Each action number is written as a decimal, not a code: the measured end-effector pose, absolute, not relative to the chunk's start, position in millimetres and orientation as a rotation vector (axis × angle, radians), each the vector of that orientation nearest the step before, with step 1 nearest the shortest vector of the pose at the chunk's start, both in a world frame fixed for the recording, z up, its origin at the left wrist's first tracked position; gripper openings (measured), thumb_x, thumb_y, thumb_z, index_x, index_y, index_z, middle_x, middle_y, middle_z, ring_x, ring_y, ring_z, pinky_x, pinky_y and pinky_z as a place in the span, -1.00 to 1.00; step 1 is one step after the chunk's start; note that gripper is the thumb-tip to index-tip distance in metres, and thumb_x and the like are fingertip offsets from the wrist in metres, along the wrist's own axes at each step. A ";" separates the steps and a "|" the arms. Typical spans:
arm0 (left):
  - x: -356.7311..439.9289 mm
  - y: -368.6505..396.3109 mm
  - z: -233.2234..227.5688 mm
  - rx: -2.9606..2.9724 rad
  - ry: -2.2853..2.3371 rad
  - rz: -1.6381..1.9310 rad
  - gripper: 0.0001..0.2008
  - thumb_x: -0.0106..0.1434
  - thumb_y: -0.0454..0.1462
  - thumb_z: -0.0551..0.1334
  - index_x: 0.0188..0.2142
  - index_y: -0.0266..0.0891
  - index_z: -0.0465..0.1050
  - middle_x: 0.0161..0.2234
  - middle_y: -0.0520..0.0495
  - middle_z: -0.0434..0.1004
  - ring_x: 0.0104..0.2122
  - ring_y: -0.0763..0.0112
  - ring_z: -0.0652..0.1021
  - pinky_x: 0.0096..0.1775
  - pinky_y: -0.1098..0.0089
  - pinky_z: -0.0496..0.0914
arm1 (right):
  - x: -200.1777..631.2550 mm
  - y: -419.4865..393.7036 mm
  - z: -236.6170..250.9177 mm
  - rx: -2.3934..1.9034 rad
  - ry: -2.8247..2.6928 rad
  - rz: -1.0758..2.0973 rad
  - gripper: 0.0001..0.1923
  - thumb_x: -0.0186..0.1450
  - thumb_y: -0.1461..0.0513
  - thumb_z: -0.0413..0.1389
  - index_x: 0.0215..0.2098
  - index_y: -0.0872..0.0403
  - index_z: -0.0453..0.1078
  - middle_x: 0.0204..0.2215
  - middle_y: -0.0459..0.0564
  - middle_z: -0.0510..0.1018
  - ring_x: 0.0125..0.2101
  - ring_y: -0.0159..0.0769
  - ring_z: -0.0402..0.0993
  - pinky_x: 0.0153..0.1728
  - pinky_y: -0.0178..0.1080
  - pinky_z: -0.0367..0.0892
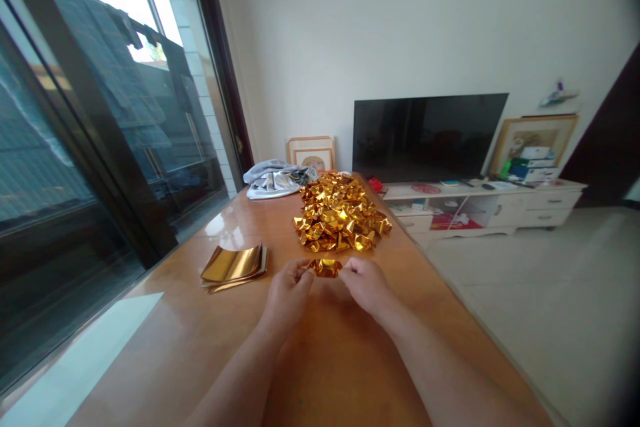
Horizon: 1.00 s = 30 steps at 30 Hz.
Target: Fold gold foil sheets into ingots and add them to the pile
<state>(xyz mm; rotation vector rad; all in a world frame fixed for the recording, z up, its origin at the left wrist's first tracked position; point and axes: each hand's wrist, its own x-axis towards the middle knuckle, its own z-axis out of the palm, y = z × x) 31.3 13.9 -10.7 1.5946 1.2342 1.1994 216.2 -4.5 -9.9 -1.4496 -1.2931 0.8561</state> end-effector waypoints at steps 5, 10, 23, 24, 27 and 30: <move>31.8 12.9 -5.3 1.537 1.164 1.235 -0.53 0.23 -0.10 0.27 0.08 -0.27 0.47 -0.11 -0.17 0.62 -0.19 0.27 0.58 -0.15 0.33 0.42 | 219.3 -4.3 -3.9 -1.335 -1.014 1.247 -0.86 0.12 0.21 0.14 -0.53 0.08 0.30 -0.66 -0.20 0.33 -0.63 -0.47 0.14 -0.60 -0.36 -0.03; 33.5 12.3 -6.1 1.544 1.056 1.299 -0.56 0.27 -0.18 0.24 0.11 -0.27 0.42 0.03 -0.24 0.55 0.04 0.19 0.52 0.05 0.24 0.38 | 223.8 -1.1 -1.3 -1.266 -0.794 1.552 -0.88 0.14 0.19 0.10 -0.45 0.09 0.30 -0.65 -0.20 0.32 -0.68 -0.51 0.12 -0.65 -0.41 0.01; 35.2 10.8 -19.7 1.947 1.118 1.361 -0.40 0.24 -0.30 0.22 0.28 -0.11 0.23 0.05 -0.17 0.48 -0.14 0.30 0.52 -0.12 0.30 0.42 | 224.4 0.8 -2.2 -1.166 -0.579 1.896 -0.87 0.22 0.22 0.04 -0.46 0.10 0.26 -0.69 -0.22 0.28 -0.73 -0.53 0.11 -0.68 -0.46 0.04; 34.5 9.2 -18.0 2.000 1.131 1.345 -0.37 0.23 -0.31 0.23 0.30 -0.08 0.21 0.06 -0.16 0.47 -0.12 0.28 0.51 -0.10 0.28 0.41 | 223.5 0.5 -2.3 -1.171 -0.580 1.898 -0.87 0.22 0.22 0.03 -0.47 0.10 0.26 -0.69 -0.22 0.28 -0.73 -0.53 0.11 -0.68 -0.46 0.04; 33.4 5.7 -14.0 2.111 1.152 1.298 -0.29 0.20 -0.34 0.23 0.34 -0.04 0.15 0.08 -0.15 0.44 -0.01 0.19 0.48 0.01 0.20 0.38 | 219.3 -1.5 -2.2 -1.194 -0.598 1.898 -0.86 0.24 0.22 0.02 -0.45 0.10 0.29 -0.71 -0.21 0.29 -0.74 -0.52 0.10 -0.70 -0.46 0.03; 33.7 5.1 -14.5 2.175 1.168 1.269 -0.25 0.18 -0.37 0.23 0.36 -0.05 0.11 0.12 -0.18 0.41 0.09 0.13 0.44 0.11 0.15 0.33 | 214.4 -4.6 -1.5 -1.217 -0.622 1.900 -0.85 0.25 0.21 0.02 -0.44 0.10 0.31 -0.71 -0.20 0.30 -0.74 -0.51 0.11 -0.70 -0.46 0.03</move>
